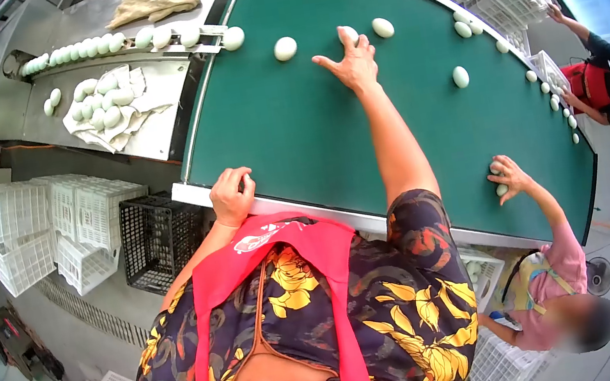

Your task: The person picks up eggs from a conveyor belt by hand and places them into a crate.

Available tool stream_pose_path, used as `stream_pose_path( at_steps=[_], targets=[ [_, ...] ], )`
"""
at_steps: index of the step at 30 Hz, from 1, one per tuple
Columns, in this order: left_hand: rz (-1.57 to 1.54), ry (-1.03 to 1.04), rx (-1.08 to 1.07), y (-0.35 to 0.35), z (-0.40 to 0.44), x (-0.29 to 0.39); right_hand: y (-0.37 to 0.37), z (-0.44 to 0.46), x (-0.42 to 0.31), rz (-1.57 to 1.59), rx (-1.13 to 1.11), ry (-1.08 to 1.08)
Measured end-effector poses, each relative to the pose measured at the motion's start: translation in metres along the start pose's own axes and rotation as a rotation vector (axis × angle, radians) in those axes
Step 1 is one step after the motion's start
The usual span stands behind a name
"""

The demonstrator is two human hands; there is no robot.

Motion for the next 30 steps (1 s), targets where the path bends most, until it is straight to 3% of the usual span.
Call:
stream_pose_path(
  at_steps=[7,15,19,23,30],
  targets=[
    [0.044,0.025,-0.045,-0.001,-0.001,0.002,0.007,0.026,-0.036,-0.064,-0.116,-0.140],
    [0.004,0.006,0.005,0.003,0.005,-0.011,0.020,0.027,-0.013,-0.220,-0.135,-0.211],
    [0.021,0.015,0.005,0.008,0.004,-0.023,0.012,0.024,0.006,-0.132,-0.192,-0.223],
    [0.051,-0.046,-0.039,0.013,0.004,-0.034,0.005,-0.008,0.024,-0.101,-0.241,-0.216],
    [0.085,-0.057,-0.056,0.017,0.009,-0.053,-0.005,-0.124,0.038,-0.023,-0.142,-0.236]
  ],
)
Point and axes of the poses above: each hand's wrist, its own z-axis towards the middle knuckle, its own y-axis out of the palm, x = y × z, the point moved 2 cm from there along z, towards the middle knuckle, and after that the axes turned 6 degrees about z, right-handed, at the moved point
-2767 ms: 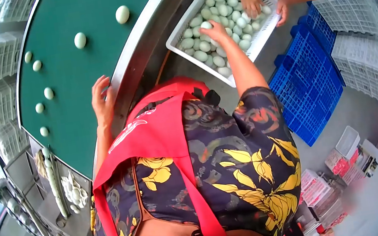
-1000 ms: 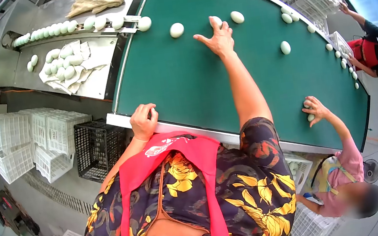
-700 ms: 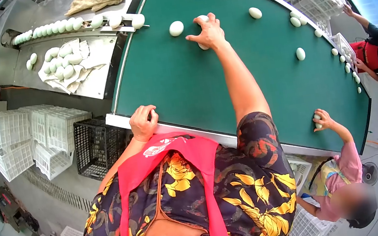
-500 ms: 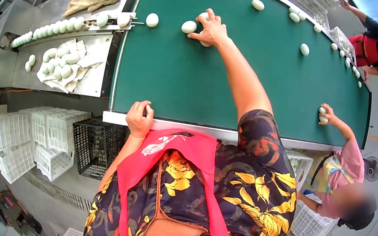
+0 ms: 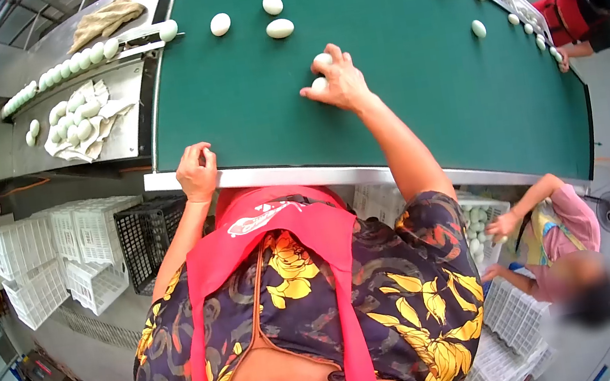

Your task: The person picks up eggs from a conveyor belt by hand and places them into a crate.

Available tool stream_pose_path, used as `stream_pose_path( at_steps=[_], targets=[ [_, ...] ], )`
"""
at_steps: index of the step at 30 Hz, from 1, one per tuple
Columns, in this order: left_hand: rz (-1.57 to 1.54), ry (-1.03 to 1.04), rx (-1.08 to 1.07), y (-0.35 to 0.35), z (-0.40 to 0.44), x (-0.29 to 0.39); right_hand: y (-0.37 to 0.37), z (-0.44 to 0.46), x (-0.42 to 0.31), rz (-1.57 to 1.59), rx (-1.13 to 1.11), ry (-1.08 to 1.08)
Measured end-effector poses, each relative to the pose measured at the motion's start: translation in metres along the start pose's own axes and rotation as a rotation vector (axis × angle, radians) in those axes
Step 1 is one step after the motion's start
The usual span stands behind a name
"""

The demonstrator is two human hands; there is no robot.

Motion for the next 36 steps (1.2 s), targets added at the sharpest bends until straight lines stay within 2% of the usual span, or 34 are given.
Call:
stream_pose_path(
  at_steps=[4,7,13,14,15,16,17,19,23,24,25,27,29,31,33,34,36],
  targets=[
    [0.033,-0.013,-0.034,0.006,0.004,-0.013,0.007,-0.050,-0.002,-0.030,-0.043,-0.027],
    [0.060,-0.017,-0.050,0.007,0.009,-0.020,0.020,-0.056,0.000,-0.032,0.026,-0.042],
    [0.066,-0.058,-0.052,0.009,0.018,-0.046,0.039,-0.037,0.008,-0.003,0.215,0.107],
    [0.050,-0.060,-0.037,0.008,0.019,-0.050,0.038,-0.041,0.009,-0.028,0.371,0.113],
    [0.026,-0.013,0.028,0.011,0.020,-0.059,0.032,-0.042,0.010,-0.036,0.390,0.152],
    [0.014,-0.083,-0.001,0.009,0.020,-0.058,0.023,-0.049,0.018,0.467,0.276,0.286],
    [0.033,-0.065,0.019,0.013,0.020,-0.068,0.018,-0.063,0.023,0.980,0.169,0.408],
    [0.065,-0.051,0.029,0.010,0.023,-0.070,-0.001,-0.105,0.021,1.464,0.146,0.459],
    [0.111,-0.065,-0.005,0.007,0.035,-0.094,-0.022,-0.192,0.019,1.742,0.096,0.409],
    [0.150,-0.076,-0.031,0.005,0.037,-0.096,-0.018,-0.216,0.024,1.770,0.204,0.372],
    [0.179,-0.069,-0.027,0.004,0.039,-0.103,-0.016,-0.244,0.034,1.831,0.215,0.365],
    [0.205,-0.048,-0.011,0.002,0.048,-0.119,-0.010,-0.289,0.041,1.845,0.535,0.464],
    [0.224,-0.078,-0.041,0.000,0.050,-0.121,-0.012,-0.350,0.065,1.836,0.729,0.551],
    [0.224,-0.049,-0.035,0.001,0.051,-0.127,0.007,-0.415,0.104,1.494,0.938,0.924],
    [0.279,-0.072,-0.070,0.000,0.053,-0.127,0.060,-0.475,0.168,1.000,1.003,1.087],
    [0.293,-0.070,-0.047,0.001,0.065,-0.160,0.108,-0.461,0.183,1.024,0.999,1.068],
    [0.342,-0.058,-0.042,0.000,0.067,-0.165,0.115,-0.473,0.196,0.551,0.716,1.366]
  ],
)
Point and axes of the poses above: each hand's wrist, its own z-axis towards the middle knuckle, its own y-axis out of the palm, x = y × z, the point moved 2 cm from there along z, towards the middle knuckle, and after that the axes turned 6 degrees about z, right-handed, at the moved point
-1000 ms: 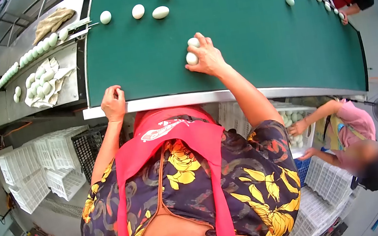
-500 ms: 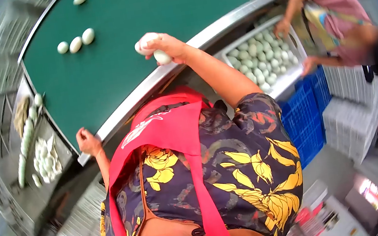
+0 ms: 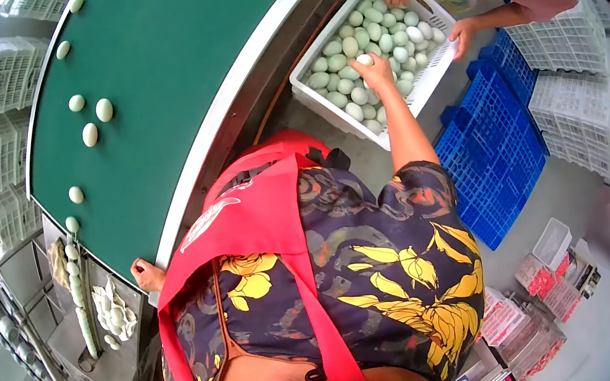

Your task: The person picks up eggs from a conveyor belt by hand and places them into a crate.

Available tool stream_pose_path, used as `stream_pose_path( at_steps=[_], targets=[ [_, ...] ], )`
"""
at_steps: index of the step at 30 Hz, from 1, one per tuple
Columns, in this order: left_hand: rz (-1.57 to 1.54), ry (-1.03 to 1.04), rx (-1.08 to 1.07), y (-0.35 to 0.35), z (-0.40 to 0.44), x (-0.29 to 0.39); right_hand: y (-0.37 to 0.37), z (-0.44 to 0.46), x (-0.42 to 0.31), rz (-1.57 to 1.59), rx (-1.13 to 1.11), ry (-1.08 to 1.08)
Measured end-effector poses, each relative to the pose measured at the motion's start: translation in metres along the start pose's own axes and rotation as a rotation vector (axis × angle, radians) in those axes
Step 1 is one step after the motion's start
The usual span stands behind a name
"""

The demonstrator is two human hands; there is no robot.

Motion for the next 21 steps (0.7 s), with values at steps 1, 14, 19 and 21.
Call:
stream_pose_path(
  at_steps=[1,14,19,21],
  targets=[
    [0.008,0.000,0.009,0.001,0.000,-0.003,0.006,-0.004,0.000,0.007,-0.010,-0.002],
    [-0.099,-0.172,0.013,0.006,-0.006,-0.026,0.010,-0.013,0.053,-0.694,-0.003,-0.155],
    [-0.179,-0.215,0.046,-0.001,-0.024,0.001,-0.026,-0.003,-0.052,-0.494,0.318,-0.441],
    [-0.203,-0.228,0.059,-0.004,-0.028,0.010,-0.010,-0.010,-0.135,-0.126,0.172,-0.516]
  ],
)
Point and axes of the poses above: each hand's wrist, its own z-axis towards the middle knuckle, its own y-axis out of the palm, x = y × z, the point moved 2 cm from there along z, towards the middle knuckle, and after that the axes turned 6 degrees about z, right-handed, at the moved point
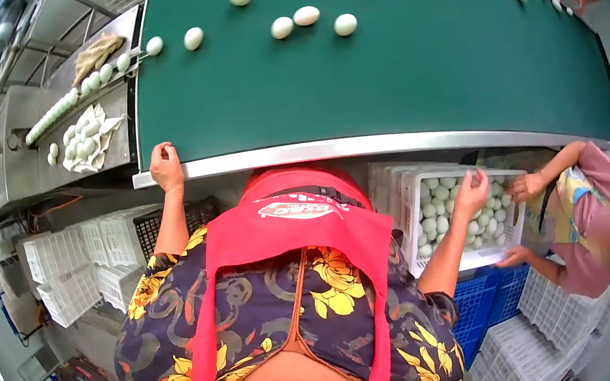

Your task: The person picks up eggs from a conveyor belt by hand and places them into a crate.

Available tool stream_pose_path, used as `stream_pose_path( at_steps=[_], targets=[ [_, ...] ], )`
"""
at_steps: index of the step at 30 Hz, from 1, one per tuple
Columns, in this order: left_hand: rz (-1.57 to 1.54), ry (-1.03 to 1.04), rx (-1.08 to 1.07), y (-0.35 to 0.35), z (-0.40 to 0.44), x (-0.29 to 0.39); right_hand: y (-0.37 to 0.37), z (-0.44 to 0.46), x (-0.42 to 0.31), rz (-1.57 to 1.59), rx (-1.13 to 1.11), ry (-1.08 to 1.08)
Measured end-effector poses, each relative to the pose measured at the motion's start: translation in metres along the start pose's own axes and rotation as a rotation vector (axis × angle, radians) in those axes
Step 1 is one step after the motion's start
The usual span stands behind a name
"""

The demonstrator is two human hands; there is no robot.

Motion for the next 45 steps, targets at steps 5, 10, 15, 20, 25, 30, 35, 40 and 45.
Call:
stream_pose_path(
  at_steps=[5,10,15,20,25,30,35,40,45],
  targets=[
    [-0.074,0.002,0.008,-0.007,-0.027,0.044,0.063,0.024,-0.210,0.290,-0.267,-0.274],
    [-0.096,0.077,0.034,-0.022,-0.044,0.077,0.154,0.069,-0.297,-0.005,-0.315,-0.744],
    [-0.110,0.089,0.035,-0.023,-0.063,0.107,0.216,0.122,-0.324,-0.335,-0.518,-0.512],
    [-0.128,0.129,0.054,-0.023,-0.072,0.116,0.227,0.140,-0.332,-0.355,-0.622,-0.553],
    [-0.132,0.142,0.060,-0.031,-0.073,0.126,0.225,0.142,-0.323,-0.262,-0.582,-0.747],
    [-0.129,0.142,0.045,-0.023,-0.072,0.116,0.210,0.133,-0.322,-0.239,-0.664,-0.705],
    [-0.089,0.117,0.009,-0.013,-0.064,0.101,0.220,0.133,-0.301,-0.192,-0.750,-0.629],
    [-0.050,0.151,0.004,-0.008,-0.053,0.086,0.217,0.126,-0.289,-0.095,-0.597,-0.552],
    [-0.044,0.106,-0.017,-0.002,-0.043,0.064,0.128,0.098,-0.240,1.113,-0.884,0.312]
  ],
)
Point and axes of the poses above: each hand's wrist, its own z-axis towards the middle knuckle, its own y-axis out of the palm, x = y × z, the point moved 2 cm from there along z, towards the middle knuckle, and after that the axes turned 6 degrees about z, right-handed, at the moved point
